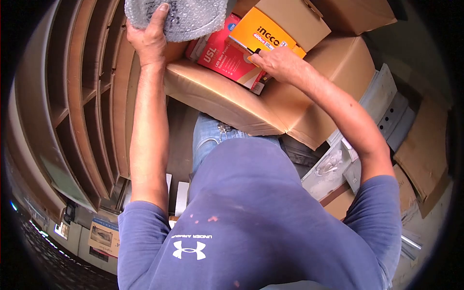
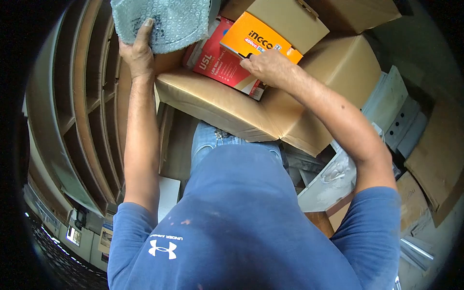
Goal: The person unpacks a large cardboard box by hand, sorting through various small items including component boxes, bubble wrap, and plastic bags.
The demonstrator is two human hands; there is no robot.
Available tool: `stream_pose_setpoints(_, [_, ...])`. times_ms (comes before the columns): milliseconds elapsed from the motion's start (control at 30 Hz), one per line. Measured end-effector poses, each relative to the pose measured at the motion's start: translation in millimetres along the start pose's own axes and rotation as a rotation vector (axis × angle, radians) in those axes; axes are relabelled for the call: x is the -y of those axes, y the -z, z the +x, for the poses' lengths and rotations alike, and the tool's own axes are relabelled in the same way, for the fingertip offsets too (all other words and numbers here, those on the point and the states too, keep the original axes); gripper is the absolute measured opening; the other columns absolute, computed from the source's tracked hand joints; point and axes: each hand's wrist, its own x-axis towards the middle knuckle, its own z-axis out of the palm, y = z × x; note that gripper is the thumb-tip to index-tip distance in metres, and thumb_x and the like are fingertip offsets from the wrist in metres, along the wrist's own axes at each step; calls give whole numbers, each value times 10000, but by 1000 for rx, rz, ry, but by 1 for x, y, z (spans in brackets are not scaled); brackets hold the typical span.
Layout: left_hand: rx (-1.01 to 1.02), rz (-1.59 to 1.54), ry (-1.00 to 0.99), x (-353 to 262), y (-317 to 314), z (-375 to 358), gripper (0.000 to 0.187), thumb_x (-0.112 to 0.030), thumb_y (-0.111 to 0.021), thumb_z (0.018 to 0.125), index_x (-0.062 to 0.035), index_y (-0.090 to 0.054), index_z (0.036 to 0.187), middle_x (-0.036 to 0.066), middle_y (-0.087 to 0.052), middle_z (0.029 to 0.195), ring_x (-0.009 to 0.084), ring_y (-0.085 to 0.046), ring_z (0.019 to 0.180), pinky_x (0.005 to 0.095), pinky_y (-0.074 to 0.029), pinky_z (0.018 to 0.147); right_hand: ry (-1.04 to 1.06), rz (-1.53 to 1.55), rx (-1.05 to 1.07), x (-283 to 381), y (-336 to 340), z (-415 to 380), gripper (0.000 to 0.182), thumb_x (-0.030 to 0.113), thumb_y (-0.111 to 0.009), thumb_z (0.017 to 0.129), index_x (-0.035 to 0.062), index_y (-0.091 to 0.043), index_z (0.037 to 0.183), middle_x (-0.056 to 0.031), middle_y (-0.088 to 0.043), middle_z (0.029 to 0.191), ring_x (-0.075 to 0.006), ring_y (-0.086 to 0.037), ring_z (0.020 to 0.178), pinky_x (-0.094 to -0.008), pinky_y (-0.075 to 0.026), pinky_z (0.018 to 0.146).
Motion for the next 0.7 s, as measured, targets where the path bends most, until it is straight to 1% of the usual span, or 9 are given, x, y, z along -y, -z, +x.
stream_pose_setpoints(33, [-25,-34,-20,2,-2,-2,520,-132,-791,823,6,-570,1272,109,-667,1164,189,-639,1025,334,-497,956,27,-117,49,-1,0,3,205,148,-623,901,64,-518,1055,-109,-662,861,-243,-726,807,-402,-587,619])
stream_pose_setpoints(167, [-43,13,-46,0,-1,-2,518,-147,-802,817,8,-582,1260,101,-679,1143,183,-646,1007,328,-498,943,64,-121,38,1,2,12,206,140,-623,900,64,-510,1054,-101,-670,835,-242,-729,779,-404,-582,583])
stream_pose_setpoints(233, [-1,-70,-4,-7,-4,-5,599,-104,-742,827,3,-531,1377,158,-503,1425,290,-483,1302,396,-377,1102,13,-177,139,4,6,17,211,131,-631,893,62,-504,1047,-98,-683,779,-241,-733,758,-392,-581,572])
stream_pose_setpoints(267, [-9,-73,-4,-8,-3,-6,599,-104,-742,827,3,-531,1377,158,-503,1425,290,-483,1302,396,-377,1102,18,-182,143,4,6,18,211,131,-631,893,62,-504,1047,-98,-683,779,-241,-733,758,-392,-581,572])
stream_pose_setpoints(367, [-11,-50,-29,-4,-1,-5,600,-74,-725,846,30,-495,1390,149,-526,1369,266,-505,1252,385,-390,1080,22,-193,139,0,9,18,220,122,-639,881,62,-497,1037,-100,-688,725,-245,-734,727,-390,-579,562])
stream_pose_setpoints(433, [-53,83,-71,8,4,-1,497,-177,-814,814,14,-609,1224,90,-688,1127,174,-650,996,321,-499,929,56,-154,154,-5,8,19,400,274,-708,866,104,-480,1146,-82,-621,693,-254,-699,687,-426,-547,546])
stream_pose_setpoints(567, [-87,164,-53,6,5,0,491,-207,-829,798,13,-633,1191,83,-696,1108,169,-652,985,318,-500,919,22,-49,196,-4,17,30,305,197,-648,894,91,-474,1121,-114,-632,690,-298,-699,695,-437,-542,556])
stream_pose_setpoints(633, [-88,81,-89,8,4,-2,486,-209,-826,799,8,-637,1191,81,-696,1107,169,-652,985,321,-499,923,-66,187,50,-2,36,32,235,147,-562,915,74,-463,1115,-161,-654,731,-367,-695,726,-474,-542,588])
stream_pose_setpoints(700, [-72,92,-73,7,6,-3,490,-204,-821,805,6,-630,1203,81,-694,1114,169,-649,991,320,-495,932,-154,202,-24,4,46,39,243,146,-563,909,67,-458,1114,-176,-659,746,-396,-689,749,-499,-538,606])
